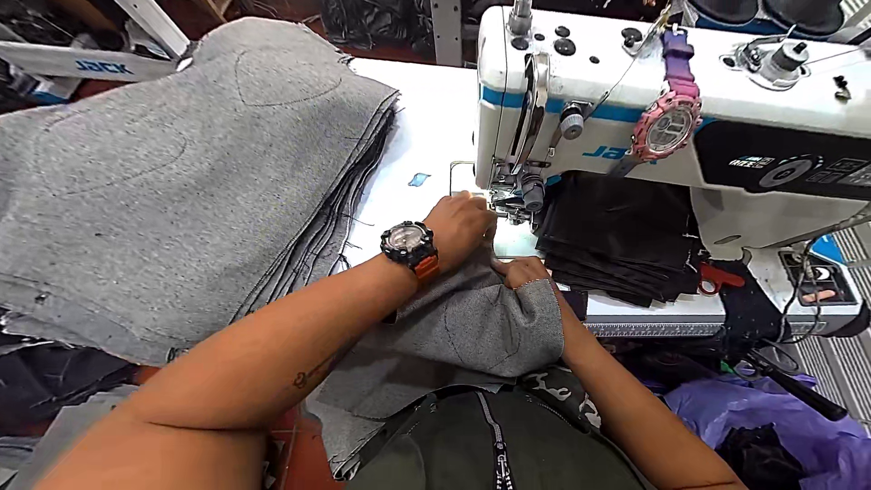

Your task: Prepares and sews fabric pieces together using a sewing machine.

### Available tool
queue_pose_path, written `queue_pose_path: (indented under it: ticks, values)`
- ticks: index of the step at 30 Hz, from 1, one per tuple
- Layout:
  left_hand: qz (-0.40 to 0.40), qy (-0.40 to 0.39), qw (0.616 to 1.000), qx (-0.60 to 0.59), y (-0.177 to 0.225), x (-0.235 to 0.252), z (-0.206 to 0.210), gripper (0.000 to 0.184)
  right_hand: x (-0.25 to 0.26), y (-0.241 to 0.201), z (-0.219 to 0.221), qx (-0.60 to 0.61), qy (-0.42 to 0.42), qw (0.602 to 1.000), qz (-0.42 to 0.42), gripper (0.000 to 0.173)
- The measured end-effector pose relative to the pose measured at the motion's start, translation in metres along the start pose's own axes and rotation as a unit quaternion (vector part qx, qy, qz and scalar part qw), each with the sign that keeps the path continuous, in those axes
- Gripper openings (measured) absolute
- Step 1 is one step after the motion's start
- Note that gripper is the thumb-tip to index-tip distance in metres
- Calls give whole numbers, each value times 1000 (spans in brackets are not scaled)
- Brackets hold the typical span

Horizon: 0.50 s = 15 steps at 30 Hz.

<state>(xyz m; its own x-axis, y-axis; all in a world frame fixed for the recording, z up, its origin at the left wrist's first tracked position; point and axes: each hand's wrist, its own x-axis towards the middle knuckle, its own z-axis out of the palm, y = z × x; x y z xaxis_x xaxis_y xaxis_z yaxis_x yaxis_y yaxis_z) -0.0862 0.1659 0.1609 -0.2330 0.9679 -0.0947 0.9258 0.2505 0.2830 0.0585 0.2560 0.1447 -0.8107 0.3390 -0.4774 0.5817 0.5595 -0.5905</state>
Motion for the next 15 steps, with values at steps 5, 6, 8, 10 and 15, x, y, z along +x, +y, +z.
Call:
queue_pose_path:
  ticks: [5,6,8,10,15]
  values:
    - [-37,-81,991,101,51,-32,2,18,-8,29,18,-135,140,964,-182,27]
    - [-45,-55,992,104,56,-40,14,21,-11,36,22,-110,194,947,-230,23]
    - [-59,-29,995,71,49,-41,34,35,-7,43,23,-64,227,938,-254,24]
    - [-10,67,998,9,23,-36,45,33,11,33,12,2,193,969,-153,25]
    - [19,166,985,-46,-12,-18,52,31,52,40,2,111,223,954,-168,18]
